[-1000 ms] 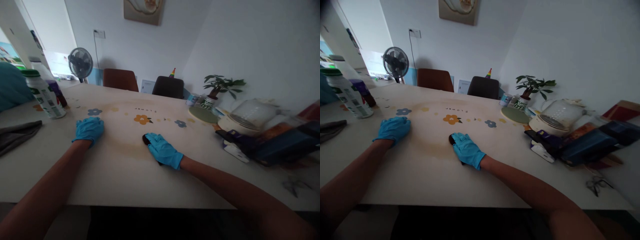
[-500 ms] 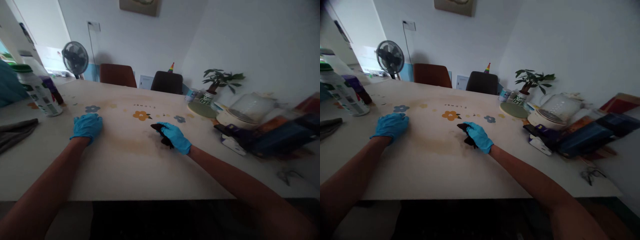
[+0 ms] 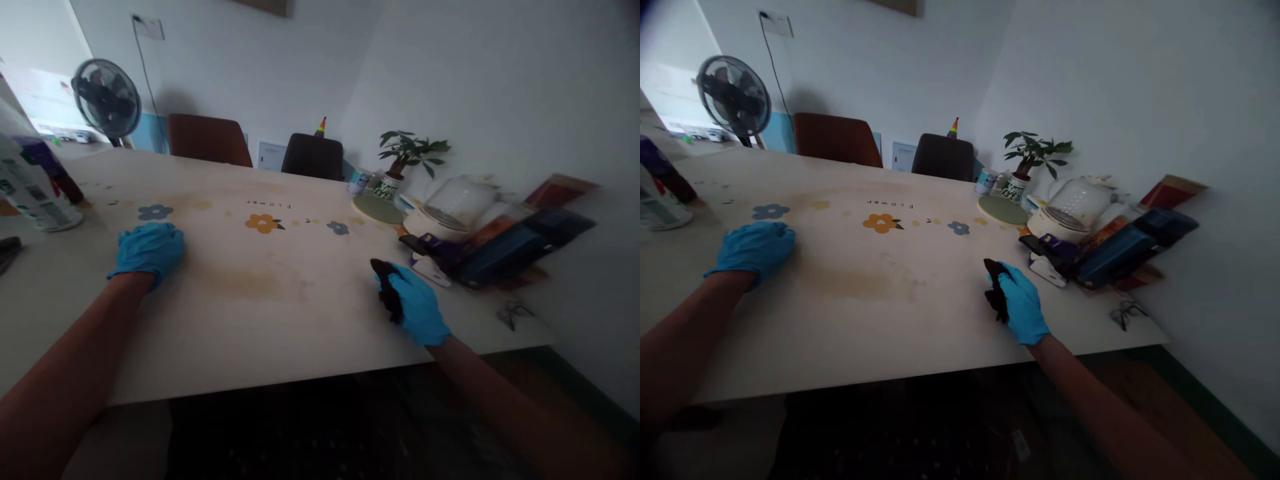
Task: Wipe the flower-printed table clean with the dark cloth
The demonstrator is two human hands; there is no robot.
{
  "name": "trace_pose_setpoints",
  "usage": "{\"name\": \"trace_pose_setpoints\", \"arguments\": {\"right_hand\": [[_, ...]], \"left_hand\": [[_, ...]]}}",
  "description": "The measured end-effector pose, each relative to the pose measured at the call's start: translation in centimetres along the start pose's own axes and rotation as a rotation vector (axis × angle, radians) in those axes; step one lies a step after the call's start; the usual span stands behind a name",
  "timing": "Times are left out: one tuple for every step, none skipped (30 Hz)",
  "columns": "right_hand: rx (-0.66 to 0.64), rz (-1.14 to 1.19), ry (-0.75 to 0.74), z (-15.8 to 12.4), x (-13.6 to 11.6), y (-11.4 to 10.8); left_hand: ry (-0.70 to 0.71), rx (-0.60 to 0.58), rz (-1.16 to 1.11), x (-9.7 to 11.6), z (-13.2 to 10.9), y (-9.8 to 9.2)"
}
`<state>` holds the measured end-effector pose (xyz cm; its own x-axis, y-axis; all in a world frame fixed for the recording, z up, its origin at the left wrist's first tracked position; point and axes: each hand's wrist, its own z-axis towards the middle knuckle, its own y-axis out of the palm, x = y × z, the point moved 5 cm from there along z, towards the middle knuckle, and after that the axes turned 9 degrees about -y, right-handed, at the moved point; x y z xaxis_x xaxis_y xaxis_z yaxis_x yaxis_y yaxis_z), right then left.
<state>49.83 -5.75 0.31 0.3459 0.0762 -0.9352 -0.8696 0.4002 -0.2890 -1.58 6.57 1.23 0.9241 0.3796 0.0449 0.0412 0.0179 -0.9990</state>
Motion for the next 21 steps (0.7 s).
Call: {"name": "trace_pose_setpoints", "arguments": {"right_hand": [[0.013,-0.009,0.037,-0.6,0.3,-0.2],[0.027,-0.023,0.066,-1.1,0.5,-0.3],[0.039,-0.04,0.08,-1.5,0.7,-0.1],[0.044,-0.063,0.069,-1.9,0.7,0.2],[0.043,-0.084,0.048,-2.1,0.7,0.7],[0.035,-0.101,0.024,-2.3,0.6,1.4],[0.022,-0.115,-0.004,-2.5,0.6,2.2],[0.004,-0.126,-0.036,-2.5,0.5,3.1],[-0.016,-0.134,-0.075,-2.6,0.3,4.2],[-0.031,-0.139,-0.118,-2.5,0.1,5.4],[-0.048,-0.137,-0.161,-2.5,-0.2,6.6],[-0.062,-0.128,-0.193,-2.4,-0.5,7.9],[-0.078,-0.108,-0.208,-2.3,-0.8,9.4],[-0.098,-0.08,-0.203,-2.1,-1.1,10.9],[-0.122,-0.045,-0.181,-2.0,-1.4,12.5],[-0.154,-0.005,-0.146,-1.8,-1.6,14.3],[-0.19,0.038,-0.108,-1.6,-1.8,16.0],[-0.226,0.08,-0.074,-1.5,-2.1,17.8],[-0.26,0.118,-0.052,-1.2,-2.3,19.5],[-0.283,0.149,-0.046,-0.9,-2.6,21.1],[-0.297,0.169,-0.061,-0.6,-2.9,22.6]], "left_hand": [[0.005,0.004,-0.001,0.0,0.0,0.0],[0.011,0.005,-0.002,0.0,0.1,0.0],[0.016,0.005,0.0,0.0,0.1,0.1],[0.018,0.002,0.003,0.0,0.2,0.2],[0.022,0.0,0.008,0.0,0.3,0.3],[0.026,0.001,0.013,-0.1,0.4,0.3],[0.032,0.005,0.019,-0.1,0.4,0.3],[0.037,0.009,0.022,-0.1,0.4,0.3],[0.04,0.012,0.023,0.0,0.4,0.3],[0.043,0.01,0.024,0.0,0.3,0.3],[0.043,0.003,0.023,0.1,0.2,0.2],[0.044,-0.005,0.024,0.2,0.1,0.1],[0.046,-0.013,0.027,0.3,0.0,0.1],[0.05,-0.02,0.034,0.4,-0.1,0.0],[0.055,-0.028,0.043,0.4,-0.2,0.0],[0.058,-0.033,0.051,0.5,-0.2,0.0],[0.06,-0.037,0.056,0.6,-0.2,0.0],[0.062,-0.039,0.057,0.6,-0.2,0.0],[0.064,-0.037,0.055,0.6,-0.2,0.1],[0.064,-0.034,0.049,0.6,-0.1,0.1],[0.064,-0.029,0.041,0.7,-0.1,0.2]]}}
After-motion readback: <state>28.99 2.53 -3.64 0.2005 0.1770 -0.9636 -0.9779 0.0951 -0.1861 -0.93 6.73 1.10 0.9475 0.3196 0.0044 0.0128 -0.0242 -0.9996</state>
